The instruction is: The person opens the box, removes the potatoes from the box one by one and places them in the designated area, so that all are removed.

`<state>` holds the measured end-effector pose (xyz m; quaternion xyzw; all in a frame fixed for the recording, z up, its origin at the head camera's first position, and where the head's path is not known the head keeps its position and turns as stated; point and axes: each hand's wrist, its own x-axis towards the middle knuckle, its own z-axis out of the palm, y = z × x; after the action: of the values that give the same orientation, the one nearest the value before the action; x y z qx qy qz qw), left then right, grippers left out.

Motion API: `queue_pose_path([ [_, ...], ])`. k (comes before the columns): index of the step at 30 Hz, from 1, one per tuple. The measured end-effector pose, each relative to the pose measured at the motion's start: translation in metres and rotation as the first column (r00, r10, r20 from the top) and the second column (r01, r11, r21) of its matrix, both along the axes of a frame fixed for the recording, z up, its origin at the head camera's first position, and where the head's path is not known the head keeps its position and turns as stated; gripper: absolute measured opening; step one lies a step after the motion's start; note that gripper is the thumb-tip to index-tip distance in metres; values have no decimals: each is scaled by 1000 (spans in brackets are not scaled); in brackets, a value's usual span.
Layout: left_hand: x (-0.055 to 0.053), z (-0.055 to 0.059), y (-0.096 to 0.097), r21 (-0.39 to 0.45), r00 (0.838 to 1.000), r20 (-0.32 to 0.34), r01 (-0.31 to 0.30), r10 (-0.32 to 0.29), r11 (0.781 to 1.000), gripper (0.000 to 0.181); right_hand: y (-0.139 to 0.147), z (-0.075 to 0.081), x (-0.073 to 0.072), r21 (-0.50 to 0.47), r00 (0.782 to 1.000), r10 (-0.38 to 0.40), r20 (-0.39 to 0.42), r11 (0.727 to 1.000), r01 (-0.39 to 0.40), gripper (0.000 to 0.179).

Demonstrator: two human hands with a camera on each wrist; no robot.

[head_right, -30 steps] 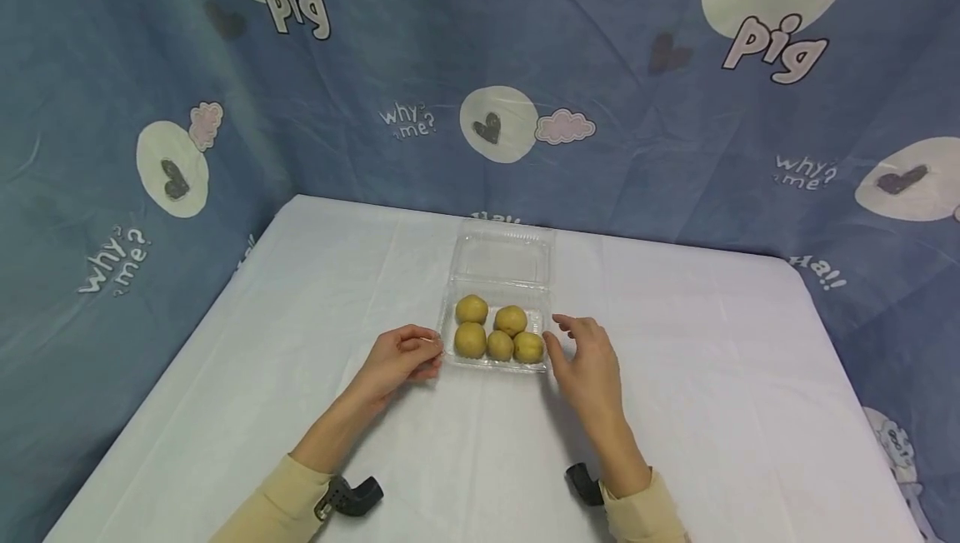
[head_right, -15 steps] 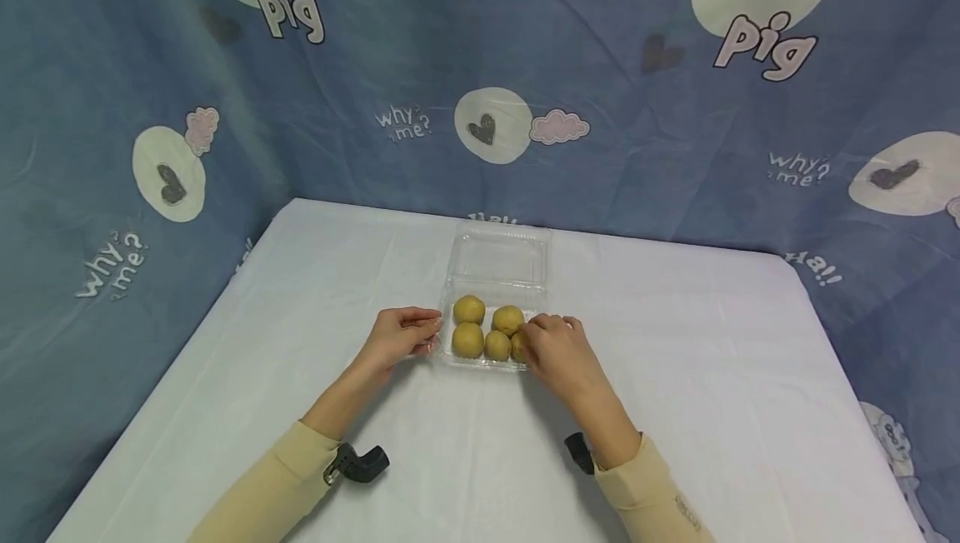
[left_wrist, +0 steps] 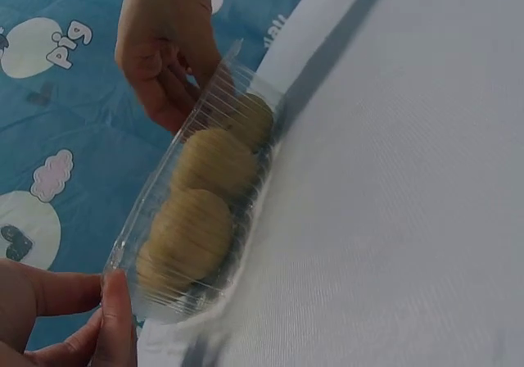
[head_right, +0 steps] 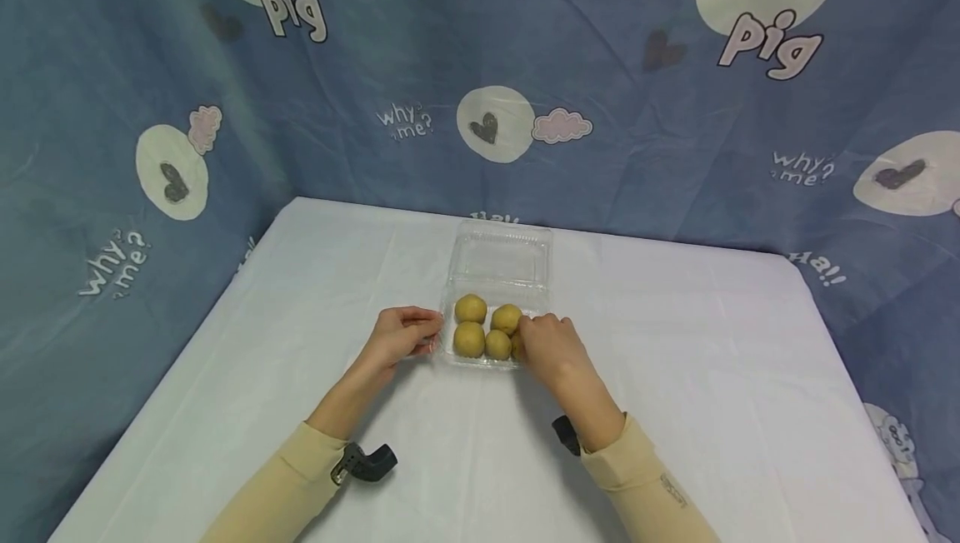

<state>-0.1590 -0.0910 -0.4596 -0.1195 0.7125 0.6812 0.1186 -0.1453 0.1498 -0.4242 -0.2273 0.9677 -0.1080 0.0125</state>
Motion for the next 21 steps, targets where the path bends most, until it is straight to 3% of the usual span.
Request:
queue_pose_path([
  [3,-1,0,-1,2,1000,8,19,-19,1000,19,-1,3,-3,50,996,-27,82,998,23,14],
  [7,-3,-1,-2,6,999,9,40,-40,999,21,0,3,-7,18,990,-35,140,999,33,25],
  [14,-7,-5,-2,61,998,26,61,-63,996,26,8,-3,-9,-54,994,11,108,999,-5,29],
  [21,-6,-4,-1,58,998,28,52,-54,997,26,15,-5,-5,-145,996,64,68,988,-53,43],
])
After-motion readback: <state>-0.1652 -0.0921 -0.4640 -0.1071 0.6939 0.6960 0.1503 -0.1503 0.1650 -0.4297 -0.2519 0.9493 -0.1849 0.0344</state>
